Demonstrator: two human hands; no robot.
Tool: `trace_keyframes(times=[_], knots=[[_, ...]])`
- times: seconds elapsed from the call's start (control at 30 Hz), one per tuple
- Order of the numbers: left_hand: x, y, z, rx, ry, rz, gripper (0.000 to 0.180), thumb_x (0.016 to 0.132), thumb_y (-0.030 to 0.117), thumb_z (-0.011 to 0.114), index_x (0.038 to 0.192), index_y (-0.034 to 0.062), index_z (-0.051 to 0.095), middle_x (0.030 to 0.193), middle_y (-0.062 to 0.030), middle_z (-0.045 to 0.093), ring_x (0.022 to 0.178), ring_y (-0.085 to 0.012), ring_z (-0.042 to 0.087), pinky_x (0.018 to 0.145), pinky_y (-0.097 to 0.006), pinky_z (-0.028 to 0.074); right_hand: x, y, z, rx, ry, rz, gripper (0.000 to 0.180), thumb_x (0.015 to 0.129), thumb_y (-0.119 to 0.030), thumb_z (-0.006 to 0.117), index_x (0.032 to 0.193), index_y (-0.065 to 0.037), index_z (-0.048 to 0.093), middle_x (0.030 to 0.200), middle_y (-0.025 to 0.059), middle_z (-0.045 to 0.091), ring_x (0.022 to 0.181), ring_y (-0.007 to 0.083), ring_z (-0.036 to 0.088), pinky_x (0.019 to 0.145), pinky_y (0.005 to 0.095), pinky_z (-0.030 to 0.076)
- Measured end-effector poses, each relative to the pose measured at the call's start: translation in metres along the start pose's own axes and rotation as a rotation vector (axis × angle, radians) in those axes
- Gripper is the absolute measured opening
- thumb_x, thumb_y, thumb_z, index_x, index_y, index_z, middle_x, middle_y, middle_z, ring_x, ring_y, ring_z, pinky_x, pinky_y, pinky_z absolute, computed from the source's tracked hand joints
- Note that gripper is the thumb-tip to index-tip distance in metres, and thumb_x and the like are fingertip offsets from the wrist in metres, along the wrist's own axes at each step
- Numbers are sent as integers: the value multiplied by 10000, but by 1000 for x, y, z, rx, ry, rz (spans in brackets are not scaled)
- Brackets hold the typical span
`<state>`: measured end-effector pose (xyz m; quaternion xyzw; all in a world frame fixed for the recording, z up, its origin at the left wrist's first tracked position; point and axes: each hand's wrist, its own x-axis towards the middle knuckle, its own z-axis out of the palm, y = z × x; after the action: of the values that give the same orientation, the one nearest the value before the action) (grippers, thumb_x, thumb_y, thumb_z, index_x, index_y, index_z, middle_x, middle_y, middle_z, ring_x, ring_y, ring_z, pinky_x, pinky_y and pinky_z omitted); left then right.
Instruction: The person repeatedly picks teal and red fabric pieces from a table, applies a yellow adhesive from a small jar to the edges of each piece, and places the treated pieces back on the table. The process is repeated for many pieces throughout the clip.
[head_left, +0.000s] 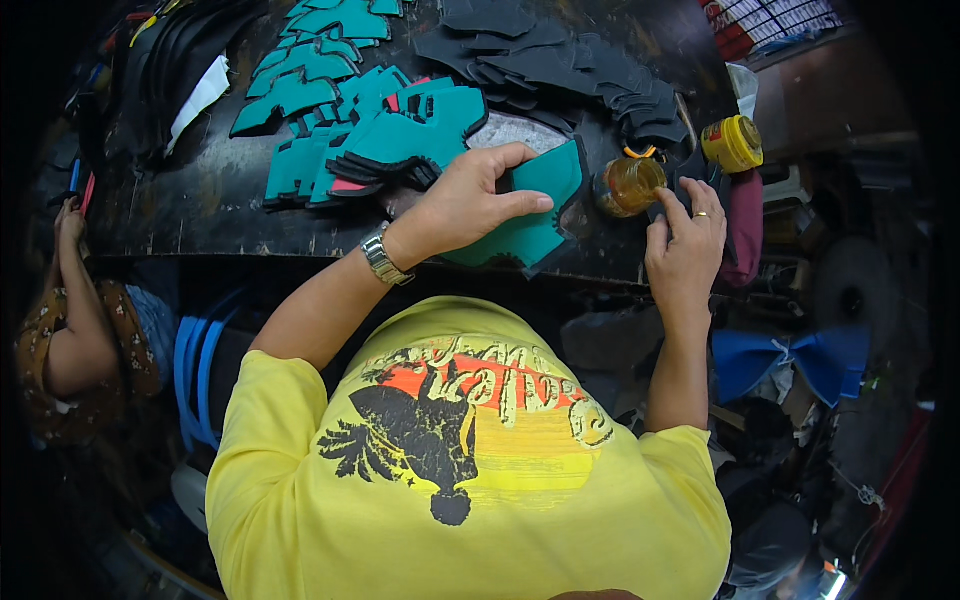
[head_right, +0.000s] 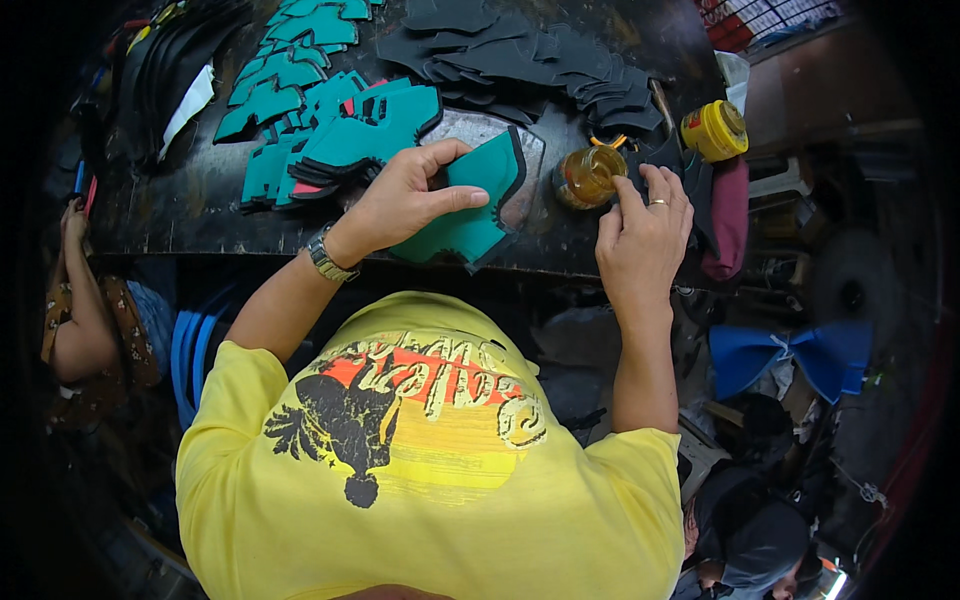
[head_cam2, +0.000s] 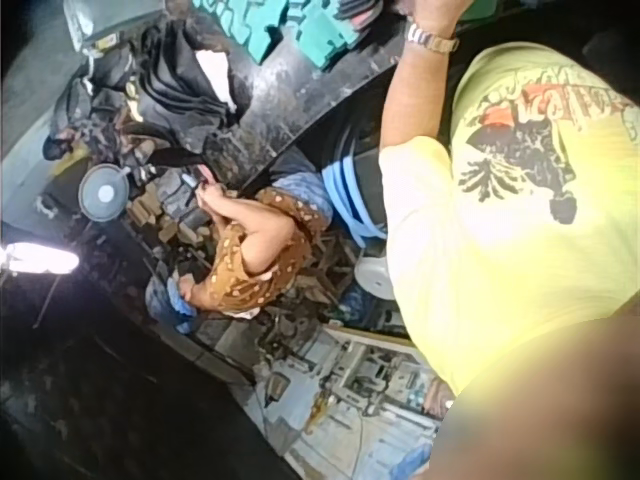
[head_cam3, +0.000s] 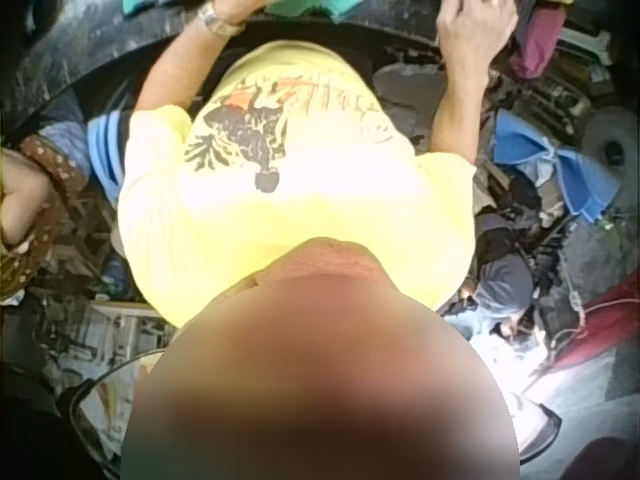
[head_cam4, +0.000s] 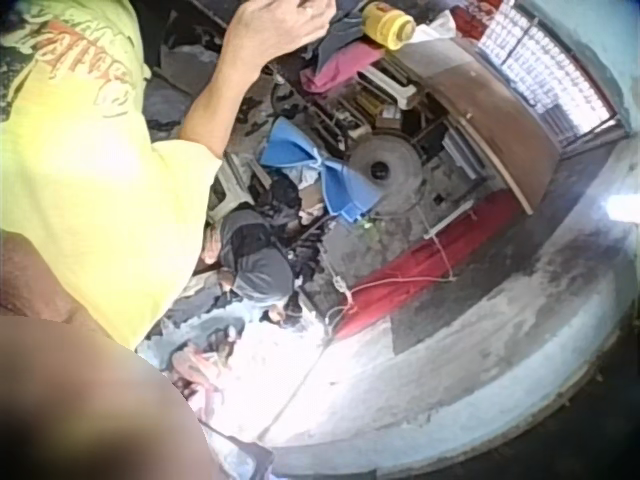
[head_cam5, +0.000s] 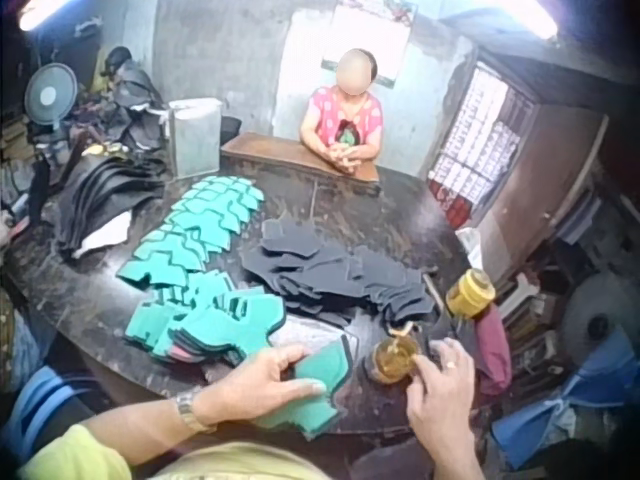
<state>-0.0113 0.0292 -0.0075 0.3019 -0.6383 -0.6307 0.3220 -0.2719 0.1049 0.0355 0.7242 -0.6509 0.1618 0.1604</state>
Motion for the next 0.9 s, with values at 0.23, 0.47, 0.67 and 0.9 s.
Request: trace_keyframes(times=[0.23, 0.47, 0.67, 0.9], knots=[[-3, -6, 13, -233, -126, -77, 309, 996, 152, 637, 1258, 2, 573, 1036, -1, 654, 881, -42, 620, 778, -227, 540, -4, -27, -13, 702, 77, -2, 494, 716, 165, 547, 1098, -84, 736, 1250, 126, 567, 1188, 289, 554, 1034, 394, 418], [-14, 1, 19, -254, -160, -12, 350, 1007, 167, 623, 1309, 6, 554, 1052, 3, 646, 917, -48, 617, 810, -223, 530, 3, -46, 13, 1036, -21, 50, 585, 762, 165, 523, 1257, -95, 696, 1341, 108, 499, 1155, 224, 565, 1011, 328, 446], [-14, 4, 13, -381, -145, -49, 339, 1011, 179, 614, 1300, 10, 563, 1040, 12, 646, 893, -32, 596, 780, -213, 518, -12, -50, 17, 1078, 27, 68, 567, 766, 169, 557, 1246, -96, 702, 1238, 109, 536, 1120, 226, 566, 981, 319, 455], [-9, 4, 8, -505, -150, -96, 324, 1035, 225, 579, 1276, 8, 570, 1042, -7, 668, 867, -33, 623, 758, -208, 534, -26, -55, 18, 819, 152, -132, 612, 688, 164, 642, 1206, -146, 740, 1097, 93, 559, 986, 230, 564, 870, 325, 475]])
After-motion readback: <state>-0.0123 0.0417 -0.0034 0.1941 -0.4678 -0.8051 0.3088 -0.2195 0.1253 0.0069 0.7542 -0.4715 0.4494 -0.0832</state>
